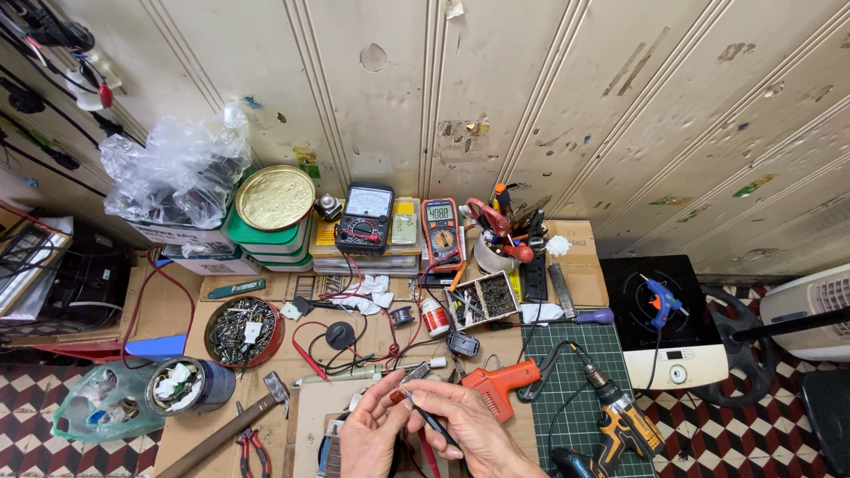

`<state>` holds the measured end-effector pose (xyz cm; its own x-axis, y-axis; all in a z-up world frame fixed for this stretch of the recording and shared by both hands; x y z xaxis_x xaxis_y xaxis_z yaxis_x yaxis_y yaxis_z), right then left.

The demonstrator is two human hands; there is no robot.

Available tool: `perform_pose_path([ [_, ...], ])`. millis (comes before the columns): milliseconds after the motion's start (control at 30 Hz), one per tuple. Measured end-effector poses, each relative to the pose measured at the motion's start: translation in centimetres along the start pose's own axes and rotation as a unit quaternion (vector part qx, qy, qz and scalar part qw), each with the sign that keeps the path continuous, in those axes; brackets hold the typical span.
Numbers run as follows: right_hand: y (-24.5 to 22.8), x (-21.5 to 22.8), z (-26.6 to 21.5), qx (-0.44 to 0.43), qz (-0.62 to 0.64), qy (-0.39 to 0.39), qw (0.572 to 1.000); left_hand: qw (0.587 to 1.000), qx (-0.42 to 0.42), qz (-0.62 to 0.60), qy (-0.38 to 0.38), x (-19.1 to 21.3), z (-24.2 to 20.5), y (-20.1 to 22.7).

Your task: Testing and wiring an electrical transformer using a multimeter and power components on a workbench.

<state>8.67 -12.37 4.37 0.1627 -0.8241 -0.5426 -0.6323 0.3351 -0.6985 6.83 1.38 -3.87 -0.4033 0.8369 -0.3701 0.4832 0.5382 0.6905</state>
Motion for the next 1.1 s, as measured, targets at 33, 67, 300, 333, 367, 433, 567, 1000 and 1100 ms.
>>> perform_pose_path([
  [33, 0.1, 0.1, 0.0, 0.000, 0.000, 0.000, 1.000, 1.000, 0.000, 0.000, 0.000, 0.0, 0.0, 0.0],
  [67, 0.1, 0.1, 0.0, 0.000, -0.001, 0.001, 1.000, 1.000, 0.000, 0.000, -0.001, 0.0, 0.0, 0.0],
  [300, 0.3, 0.3, 0.1, -0.001, 0.005, 0.000, 1.000, 1.000, -0.005, -0.003, -0.007, 0.0, 0.0, -0.2],
  [333, 0.3, 0.3, 0.0, -0.001, 0.005, -0.001, 1.000, 1.000, -0.005, -0.003, -0.006, 0.0, -0.1, -0.2],
  [367, 0.3, 0.3, 0.0, -0.008, 0.006, 0.006, 1.000, 1.000, -0.003, -0.006, -0.007, -0.1, -0.1, -0.2],
  [433, 0.3, 0.4, 0.0, -0.013, 0.006, 0.014, 1.000, 1.000, -0.001, -0.010, -0.008, -0.1, -0.1, -0.2],
  [567, 0.5, 0.5, 0.1, -0.011, 0.005, 0.009, 1.000, 1.000, 0.003, -0.012, -0.010, 0.1, 0.0, -0.5],
  [1000, 0.3, 0.4, -0.2, 0.011, -0.009, 0.033, 0.999, 1.000, -0.006, -0.020, -0.001, 0.0, -0.1, -0.3],
  [1100, 0.2, 1.9, 0.6, 0.095, -0.070, 0.068, 0.991, 0.998, -0.012, -0.058, 0.024, 0.1, 0.1, -0.8],
])
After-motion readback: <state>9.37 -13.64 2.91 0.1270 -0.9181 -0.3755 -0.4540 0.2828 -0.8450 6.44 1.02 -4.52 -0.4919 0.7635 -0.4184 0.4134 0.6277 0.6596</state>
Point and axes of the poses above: each hand's wrist, its own z-axis towards the middle knuckle, its own x-axis out of the back of the hand, y = z × x, the point moved 8 cm from there along z, towards the middle knuckle, and after that the axes turned 9 degrees about x, right-handed, at the moved point
